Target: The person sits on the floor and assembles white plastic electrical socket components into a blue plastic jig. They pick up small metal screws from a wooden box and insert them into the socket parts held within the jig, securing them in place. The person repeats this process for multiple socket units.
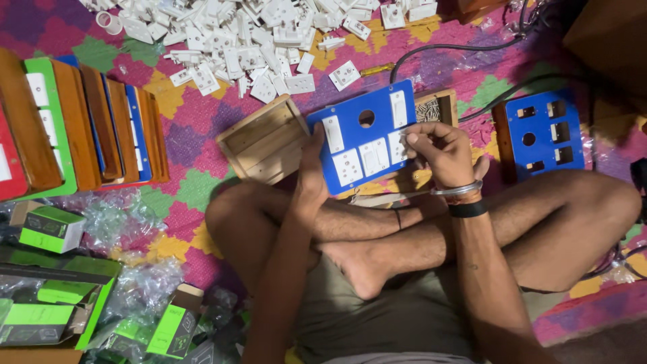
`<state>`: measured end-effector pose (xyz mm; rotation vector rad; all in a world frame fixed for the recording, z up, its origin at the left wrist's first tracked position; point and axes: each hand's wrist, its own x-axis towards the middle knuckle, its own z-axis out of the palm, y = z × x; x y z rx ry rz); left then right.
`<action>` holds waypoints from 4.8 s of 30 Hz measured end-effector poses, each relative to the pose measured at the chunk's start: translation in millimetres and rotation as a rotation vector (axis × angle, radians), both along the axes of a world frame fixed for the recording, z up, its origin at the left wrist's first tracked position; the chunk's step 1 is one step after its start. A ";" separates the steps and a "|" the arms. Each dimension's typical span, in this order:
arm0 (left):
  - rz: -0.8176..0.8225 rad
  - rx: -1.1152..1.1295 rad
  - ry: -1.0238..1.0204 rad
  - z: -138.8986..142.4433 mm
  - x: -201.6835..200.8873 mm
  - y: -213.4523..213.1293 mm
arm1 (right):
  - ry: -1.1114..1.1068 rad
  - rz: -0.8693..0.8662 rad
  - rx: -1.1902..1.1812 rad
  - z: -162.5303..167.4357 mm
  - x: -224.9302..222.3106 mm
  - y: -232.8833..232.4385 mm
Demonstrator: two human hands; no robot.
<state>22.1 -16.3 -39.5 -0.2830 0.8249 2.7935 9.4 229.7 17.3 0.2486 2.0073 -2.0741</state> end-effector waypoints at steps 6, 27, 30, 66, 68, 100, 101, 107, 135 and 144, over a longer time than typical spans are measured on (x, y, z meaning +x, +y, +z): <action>-0.048 -0.007 0.039 -2.0 0.6 0.1 | 0.316 -0.003 0.330 -3.7 2.0 -6.9; 0.079 0.003 -0.190 -16.8 -13.1 -8.8 | 0.251 0.001 0.220 -18.9 3.5 -1.7; 0.184 -0.124 -0.148 -12.4 -13.3 -6.5 | 0.097 0.028 0.184 -11.4 6.1 1.6; -0.062 0.410 0.212 49.3 13.4 3.2 | 0.112 0.125 0.277 56.0 -35.3 -41.6; -0.078 0.421 0.205 49.8 12.4 0.6 | 0.047 0.131 0.246 37.1 -21.4 -28.7; 0.054 0.339 -0.095 -5.1 9.4 -27.0 | 0.443 0.371 1.224 -83.7 9.9 -45.8; 0.047 0.329 -0.093 -6.5 10.8 -26.3 | 0.387 0.368 1.207 -79.4 9.8 -43.0; 0.370 -0.304 0.323 -45.6 11.5 -9.5 | 0.267 0.234 0.987 -56.3 8.6 -29.5; -0.100 0.321 0.179 35.0 -1.4 10.6 | 0.334 0.075 0.349 -17.7 -40.3 -35.5; -0.079 0.276 0.142 36.7 0.3 11.9 | 0.383 0.036 0.383 -24.2 -36.8 -44.6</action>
